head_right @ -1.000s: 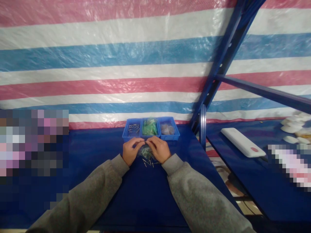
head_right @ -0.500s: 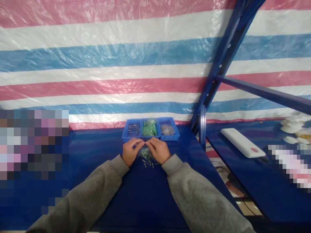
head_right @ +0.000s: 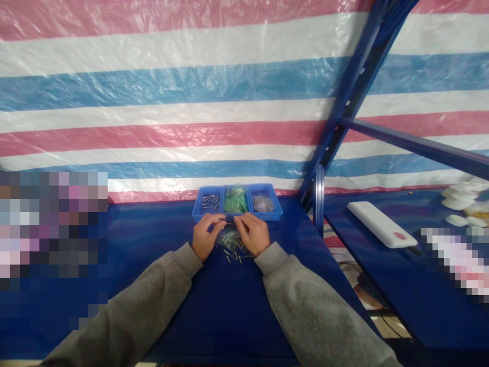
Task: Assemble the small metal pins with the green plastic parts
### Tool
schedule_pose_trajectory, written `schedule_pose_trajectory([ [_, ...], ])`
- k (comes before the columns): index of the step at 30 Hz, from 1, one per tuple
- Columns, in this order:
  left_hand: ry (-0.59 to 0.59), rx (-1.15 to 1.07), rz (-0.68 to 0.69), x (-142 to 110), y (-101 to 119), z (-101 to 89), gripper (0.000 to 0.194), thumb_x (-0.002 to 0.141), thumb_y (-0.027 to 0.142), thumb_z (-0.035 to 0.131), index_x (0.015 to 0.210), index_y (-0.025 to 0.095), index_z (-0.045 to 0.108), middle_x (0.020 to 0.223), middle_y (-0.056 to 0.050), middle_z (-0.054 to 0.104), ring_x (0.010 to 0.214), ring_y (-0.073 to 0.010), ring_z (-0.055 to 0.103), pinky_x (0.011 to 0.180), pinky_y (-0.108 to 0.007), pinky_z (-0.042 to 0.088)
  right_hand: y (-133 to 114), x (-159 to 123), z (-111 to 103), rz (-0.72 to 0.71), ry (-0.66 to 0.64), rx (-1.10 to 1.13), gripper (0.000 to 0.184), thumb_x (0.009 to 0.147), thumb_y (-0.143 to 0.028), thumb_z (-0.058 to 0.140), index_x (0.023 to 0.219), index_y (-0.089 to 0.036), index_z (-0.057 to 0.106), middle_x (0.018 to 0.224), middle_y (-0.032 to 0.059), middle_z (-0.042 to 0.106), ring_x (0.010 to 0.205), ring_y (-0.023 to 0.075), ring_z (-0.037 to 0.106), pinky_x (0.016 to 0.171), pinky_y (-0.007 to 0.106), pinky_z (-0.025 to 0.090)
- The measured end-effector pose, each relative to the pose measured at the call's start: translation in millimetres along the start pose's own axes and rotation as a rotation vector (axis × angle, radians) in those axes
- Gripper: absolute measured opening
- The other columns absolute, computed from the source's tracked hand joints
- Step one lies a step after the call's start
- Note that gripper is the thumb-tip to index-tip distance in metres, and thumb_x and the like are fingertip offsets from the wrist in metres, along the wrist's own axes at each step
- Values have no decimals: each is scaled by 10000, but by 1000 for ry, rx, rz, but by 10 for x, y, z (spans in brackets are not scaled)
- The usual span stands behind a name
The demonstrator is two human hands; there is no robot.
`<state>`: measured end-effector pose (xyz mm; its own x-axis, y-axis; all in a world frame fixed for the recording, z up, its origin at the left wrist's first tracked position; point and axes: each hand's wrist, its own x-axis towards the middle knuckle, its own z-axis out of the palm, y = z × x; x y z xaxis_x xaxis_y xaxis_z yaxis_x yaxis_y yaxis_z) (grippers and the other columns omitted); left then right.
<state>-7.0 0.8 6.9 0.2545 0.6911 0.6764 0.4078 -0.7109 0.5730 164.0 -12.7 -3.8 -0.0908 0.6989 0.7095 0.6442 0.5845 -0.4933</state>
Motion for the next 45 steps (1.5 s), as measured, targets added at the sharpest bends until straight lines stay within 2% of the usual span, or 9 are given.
schedule_pose_trajectory([
  [5, -38, -53, 4, 1, -21, 6, 214, 880, 255, 466, 904, 172, 662, 838, -61, 660, 817, -167, 584, 783, -302, 454, -24, 4, -15, -2, -5, 16, 256, 900, -289, 415, 762, -181, 602, 668, 41, 568, 645, 156, 542, 629, 273, 421],
  [12, -120, -196, -154, -36, -51, 55, 265, 897, 293, 425, 1041, 155, 600, 641, 7, 593, 574, -97, 552, 628, -210, 455, -59, 9, -16, -43, -106, 83, 216, 888, -307, 441, 948, -188, 610, 763, 44, 588, 691, 153, 560, 651, 265, 442],
  [18, -154, -210, -183, -33, -5, 41, 278, 897, 312, 422, 1083, 155, 558, 557, 38, 548, 503, -83, 512, 584, -194, 435, -66, 7, -12, -64, -165, 114, 201, 897, -290, 422, 871, -185, 592, 760, 42, 593, 703, 153, 565, 671, 261, 439],
  [23, -139, -108, -105, -6, 10, 24, 235, 855, 337, 498, 823, 149, 635, 693, -25, 632, 637, -121, 575, 664, -223, 446, -38, 14, 4, -5, -123, 71, 263, 917, -298, 370, 804, -182, 578, 734, 40, 600, 693, 150, 571, 673, 254, 431],
  [29, -183, -55, -86, -11, 23, 6, 379, 892, 332, 425, 598, 139, 568, 602, -13, 586, 587, -102, 537, 644, -214, 419, -40, 10, -9, -1, -125, 89, 246, 911, -303, 382, 856, -179, 587, 784, 47, 611, 739, 154, 574, 697, 260, 438],
  [35, -231, -107, -137, -35, 20, -4, 451, 915, 330, 363, 532, 143, 510, 450, 28, 477, 448, -75, 461, 552, -198, 391, -62, 14, -30, 3, -128, 114, 228, 894, -321, 422, 1002, -189, 574, 827, 48, 609, 707, 150, 572, 678, 263, 457],
  [39, -175, -104, -124, -21, 24, -7, 405, 905, 331, 385, 590, 140, 554, 521, 11, 537, 512, -86, 504, 577, -202, 411, -71, 20, -30, -38, -131, 101, 229, 904, -303, 401, 868, -185, 594, 790, 54, 604, 746, 159, 575, 706, 265, 449],
  [42, -99, -80, -76, -3, 36, -2, 276, 858, 334, 488, 712, 138, 617, 651, -20, 607, 590, -106, 539, 605, -220, 438, -47, 14, -9, -34, -135, 78, 251, 913, -294, 380, 828, -184, 588, 744, 49, 596, 718, 156, 572, 686, 258, 441],
  [45, -71, -86, -26, 2, 52, 1, 208, 843, 304, 520, 826, 145, 654, 790, -60, 646, 683, -130, 579, 628, -235, 469, -9, 1, 23, -44, -172, 69, 268, 919, -295, 366, 812, -186, 586, 721, 41, 601, 697, 151, 577, 668, 249, 435],
])
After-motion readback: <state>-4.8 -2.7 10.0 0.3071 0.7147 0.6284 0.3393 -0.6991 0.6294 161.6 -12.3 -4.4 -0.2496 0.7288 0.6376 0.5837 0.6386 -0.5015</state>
